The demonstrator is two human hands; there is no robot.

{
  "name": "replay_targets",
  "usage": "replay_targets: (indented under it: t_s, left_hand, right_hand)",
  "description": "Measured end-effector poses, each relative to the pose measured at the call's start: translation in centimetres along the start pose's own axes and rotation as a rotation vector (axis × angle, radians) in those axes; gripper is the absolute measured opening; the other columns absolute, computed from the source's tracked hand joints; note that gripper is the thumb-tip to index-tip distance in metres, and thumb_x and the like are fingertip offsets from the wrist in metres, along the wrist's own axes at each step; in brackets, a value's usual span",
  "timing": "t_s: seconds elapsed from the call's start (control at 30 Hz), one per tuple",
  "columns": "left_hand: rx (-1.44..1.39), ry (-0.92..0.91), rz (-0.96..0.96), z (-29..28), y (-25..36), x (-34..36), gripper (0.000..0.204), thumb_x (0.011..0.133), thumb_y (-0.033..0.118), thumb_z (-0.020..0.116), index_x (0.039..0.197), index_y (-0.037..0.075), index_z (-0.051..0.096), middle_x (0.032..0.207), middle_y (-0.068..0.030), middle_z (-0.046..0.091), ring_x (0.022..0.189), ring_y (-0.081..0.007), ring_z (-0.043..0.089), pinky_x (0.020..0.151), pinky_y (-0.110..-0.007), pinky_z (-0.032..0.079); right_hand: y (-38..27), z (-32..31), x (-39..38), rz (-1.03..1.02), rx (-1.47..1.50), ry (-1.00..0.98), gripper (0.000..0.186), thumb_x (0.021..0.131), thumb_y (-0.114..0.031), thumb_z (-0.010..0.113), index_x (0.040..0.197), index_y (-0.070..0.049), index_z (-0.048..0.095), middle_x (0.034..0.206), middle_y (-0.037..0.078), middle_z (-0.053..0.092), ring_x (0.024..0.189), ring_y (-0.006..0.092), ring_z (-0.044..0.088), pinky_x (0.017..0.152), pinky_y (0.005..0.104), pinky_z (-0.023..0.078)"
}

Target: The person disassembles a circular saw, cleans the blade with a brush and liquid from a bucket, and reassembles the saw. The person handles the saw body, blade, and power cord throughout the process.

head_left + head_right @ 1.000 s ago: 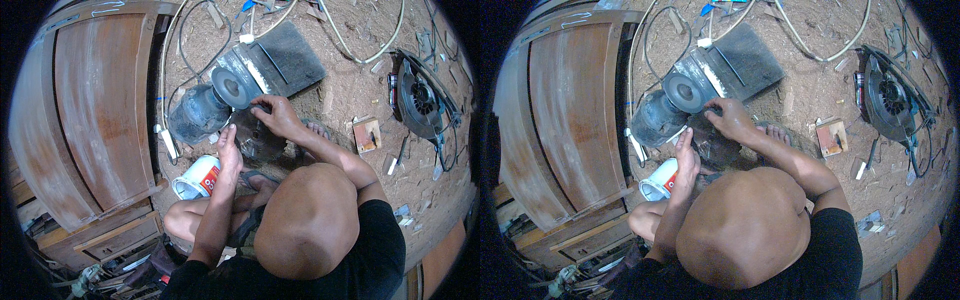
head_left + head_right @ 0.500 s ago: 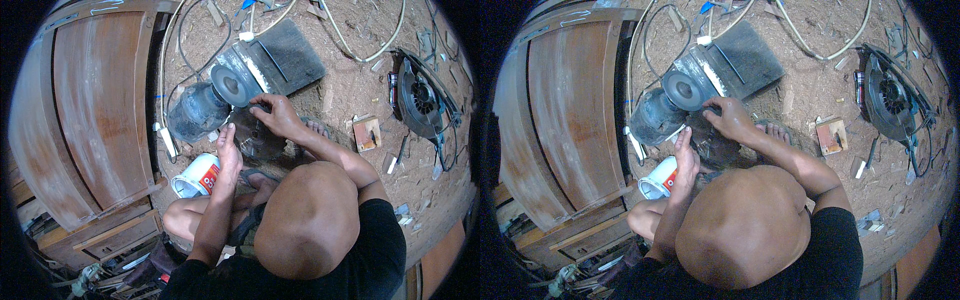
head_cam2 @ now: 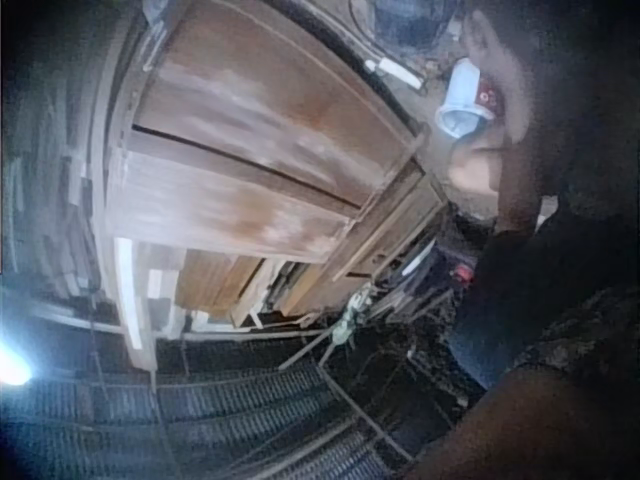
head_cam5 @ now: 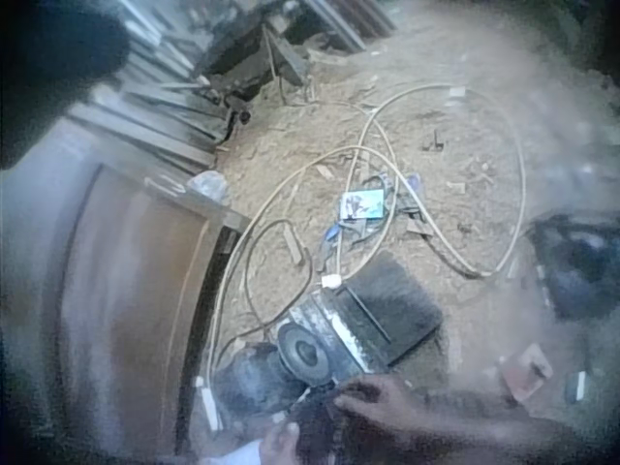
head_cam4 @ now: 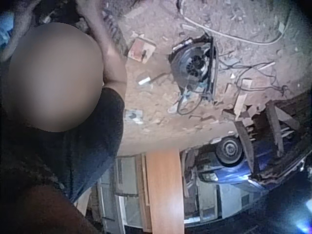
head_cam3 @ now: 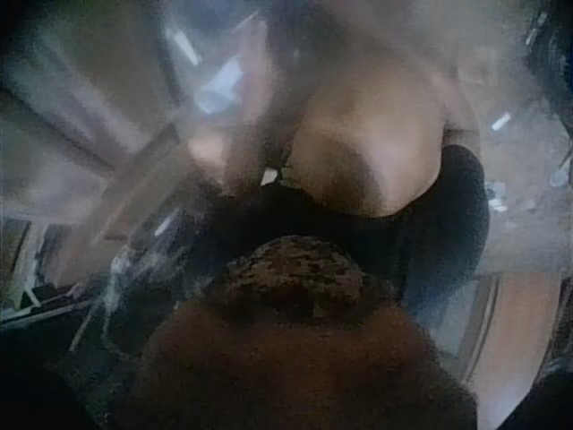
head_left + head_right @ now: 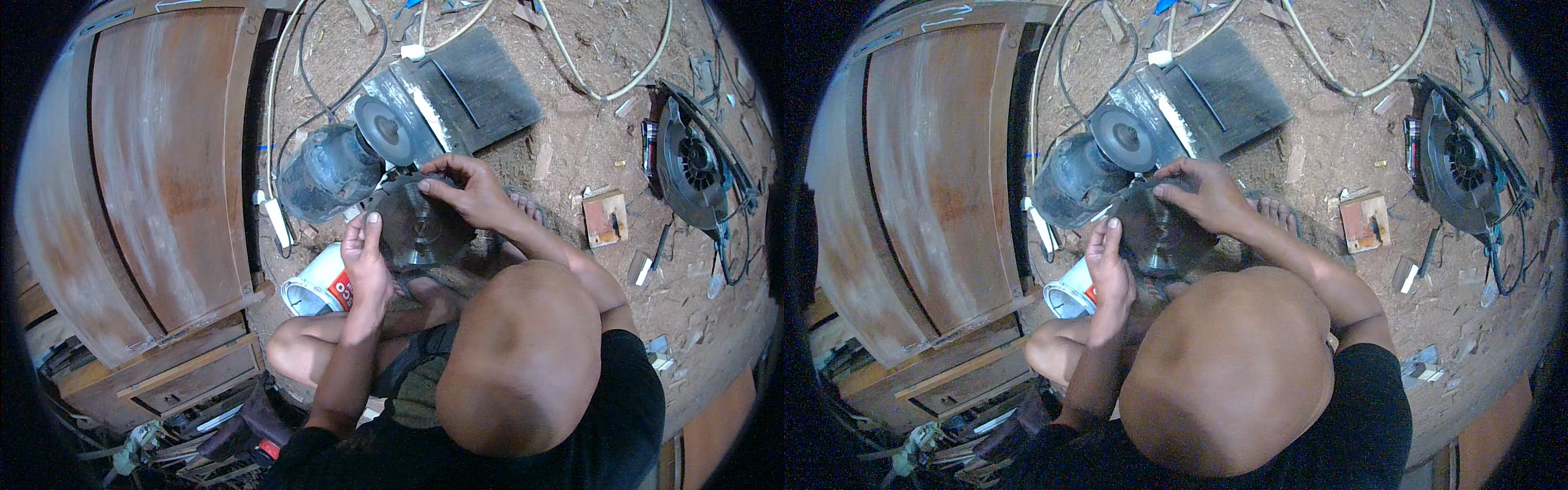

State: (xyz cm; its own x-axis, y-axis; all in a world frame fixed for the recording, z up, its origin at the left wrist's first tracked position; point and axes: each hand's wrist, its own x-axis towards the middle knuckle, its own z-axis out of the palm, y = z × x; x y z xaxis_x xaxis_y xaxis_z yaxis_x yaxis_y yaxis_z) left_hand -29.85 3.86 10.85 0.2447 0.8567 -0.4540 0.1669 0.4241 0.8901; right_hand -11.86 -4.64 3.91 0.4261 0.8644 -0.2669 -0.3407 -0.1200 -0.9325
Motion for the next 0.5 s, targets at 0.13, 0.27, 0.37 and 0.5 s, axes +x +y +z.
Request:
replay_targets:
  t_s: [0.13, 0.27, 0.37, 0.5]
  left_hand:
    - [0.123, -0.026, 0.185, -0.1, 2.5, -1.6, 0.016, 0.095, 0.01, 0.066, 0.108, 0.0, 0.061, 0.103, -0.0074, 0.068, 0.093, -0.0119, 0.062, 0.086, -0.026, 0.048]
    - [0.464, -0.058, 0.405, 0.7, 5.1, -3.5, 0.015, 0.091, 0.002, 0.069, 0.104, 0.0, 0.062, 0.1, -0.0054, 0.064, 0.088, -0.009, 0.057, 0.083, -0.025, 0.046]
    - [0.467, -0.097, 0.49, 1.1, 5.9, -4.3, 0.015, 0.089, -0.001, 0.071, 0.101, 0.0, 0.063, 0.097, -0.007, 0.063, 0.083, -0.0096, 0.054, 0.078, -0.024, 0.045]
    - [0.505, -0.182, 0.619, 1.5, 6.7, -4.6, 0.015, 0.088, -0.001, 0.071, 0.101, 0.0, 0.063, 0.096, -0.009, 0.064, 0.083, -0.0116, 0.055, 0.076, -0.024, 0.045]
  right_hand:
    - [-1.5, -0.3, -0.2, -0.041, 0.148, -0.025, 0.027, 0.087, -0.021, 0.075, 0.107, -0.003, 0.07, 0.102, 0.008, 0.071, 0.096, 0.0153, 0.064, 0.09, 0.0329, 0.049]
    - [-2.9, -0.8, -0.4, -0.015, 0.253, -0.054, 0.025, 0.089, -0.016, 0.074, 0.108, -0.002, 0.068, 0.103, 0.003, 0.069, 0.096, 0.0109, 0.062, 0.089, 0.0295, 0.049]
    - [-3.0, -0.8, -0.5, 0.009, 0.363, -0.078, 0.025, 0.089, -0.016, 0.074, 0.109, -0.002, 0.068, 0.103, 0.003, 0.069, 0.097, 0.0104, 0.062, 0.089, 0.029, 0.049]
    - [-3.3, -1.0, -0.7, -0.003, 0.421, -0.101, 0.025, 0.09, -0.015, 0.074, 0.11, -0.002, 0.067, 0.104, 0.003, 0.069, 0.098, 0.0105, 0.061, 0.089, 0.0293, 0.049]
